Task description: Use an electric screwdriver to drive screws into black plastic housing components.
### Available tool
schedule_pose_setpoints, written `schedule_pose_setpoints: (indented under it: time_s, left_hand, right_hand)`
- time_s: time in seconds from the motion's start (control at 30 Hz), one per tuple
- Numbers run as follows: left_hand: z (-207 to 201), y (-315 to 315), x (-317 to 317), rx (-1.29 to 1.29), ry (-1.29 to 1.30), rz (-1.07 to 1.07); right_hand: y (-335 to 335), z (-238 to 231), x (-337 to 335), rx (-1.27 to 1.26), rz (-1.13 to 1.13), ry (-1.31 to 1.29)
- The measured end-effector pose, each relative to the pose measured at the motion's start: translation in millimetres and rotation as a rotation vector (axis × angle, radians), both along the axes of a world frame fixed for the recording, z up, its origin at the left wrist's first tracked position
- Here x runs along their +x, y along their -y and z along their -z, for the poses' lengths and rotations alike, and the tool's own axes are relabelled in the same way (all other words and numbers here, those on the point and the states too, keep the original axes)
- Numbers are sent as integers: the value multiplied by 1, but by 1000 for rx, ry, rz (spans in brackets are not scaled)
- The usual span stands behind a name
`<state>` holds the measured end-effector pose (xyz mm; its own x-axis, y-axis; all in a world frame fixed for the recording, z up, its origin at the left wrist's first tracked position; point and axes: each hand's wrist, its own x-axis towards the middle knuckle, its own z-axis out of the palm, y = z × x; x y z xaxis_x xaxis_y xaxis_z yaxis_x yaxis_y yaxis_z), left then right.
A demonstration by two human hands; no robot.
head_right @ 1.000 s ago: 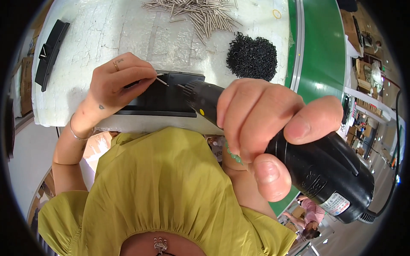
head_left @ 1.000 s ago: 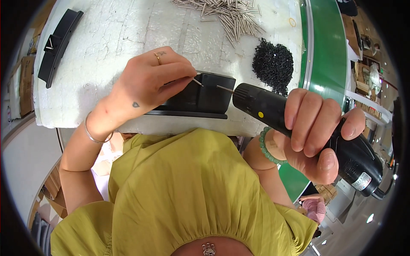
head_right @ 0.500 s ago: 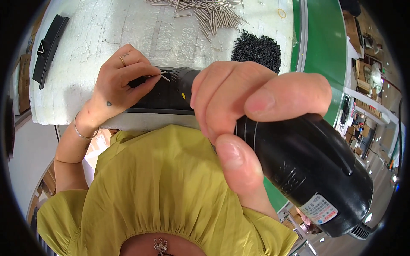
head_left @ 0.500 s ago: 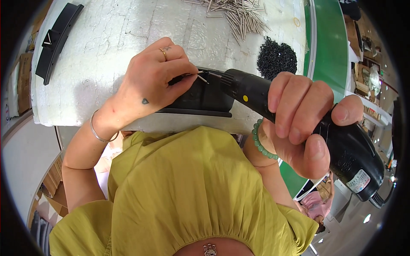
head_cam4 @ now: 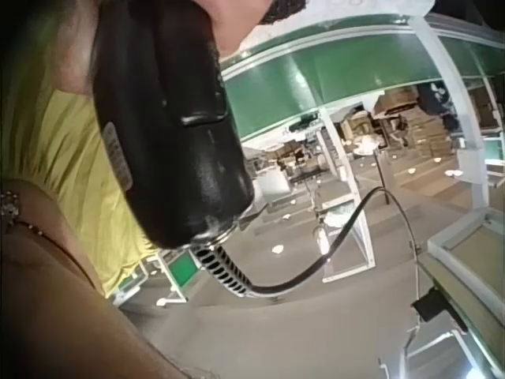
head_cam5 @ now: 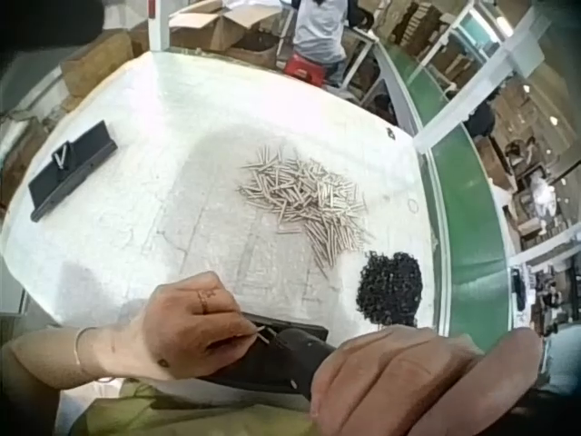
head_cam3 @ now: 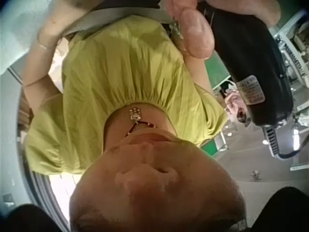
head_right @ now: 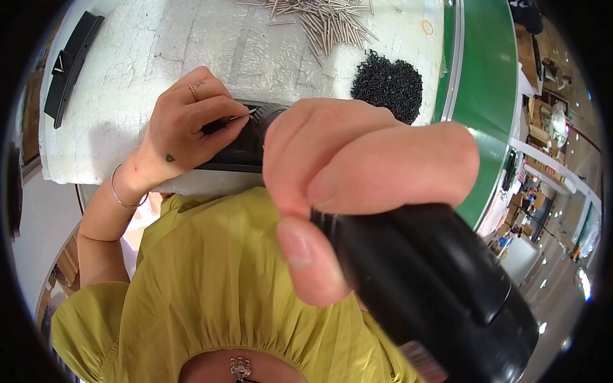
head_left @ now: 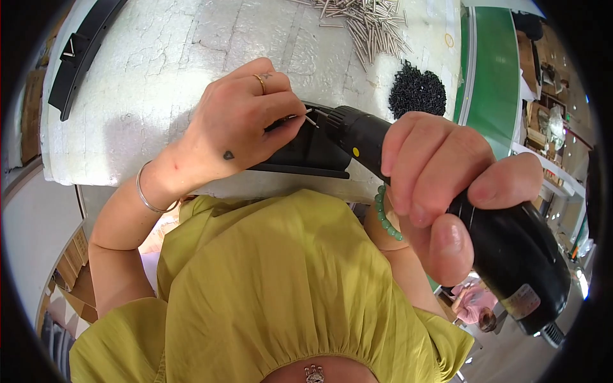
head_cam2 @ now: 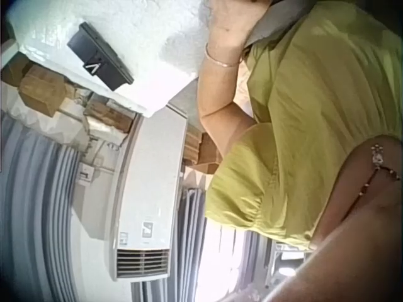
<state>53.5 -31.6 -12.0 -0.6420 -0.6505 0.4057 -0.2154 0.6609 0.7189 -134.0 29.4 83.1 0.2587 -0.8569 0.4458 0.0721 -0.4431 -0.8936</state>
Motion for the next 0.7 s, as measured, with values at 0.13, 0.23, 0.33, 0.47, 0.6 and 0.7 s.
schedule_pose_setpoints:
  time_s: [0.13,0.23,0.33,0.47,0.6,0.7]
  left_hand:
    - [3,0,1,17,-6,25]
    - [0,-1,0,29,31,24]
    - [0,-1,0,45,38,23]
    - [2,-3,3,37,46,-1]
    - [-2,-3,1,28,93,25]
    - [-17,-4,7,-37,139,17]
  right_hand:
    - [9,-8,3,31,-102,-127]
    - [9,-6,7,40,-37,-86]
    - [9,-8,6,62,-59,-76]
    - [11,-3,10,41,-71,-66]
    - [8,-6,1,23,-24,-10]
    - [-1,-25,-23,-5,61,159]
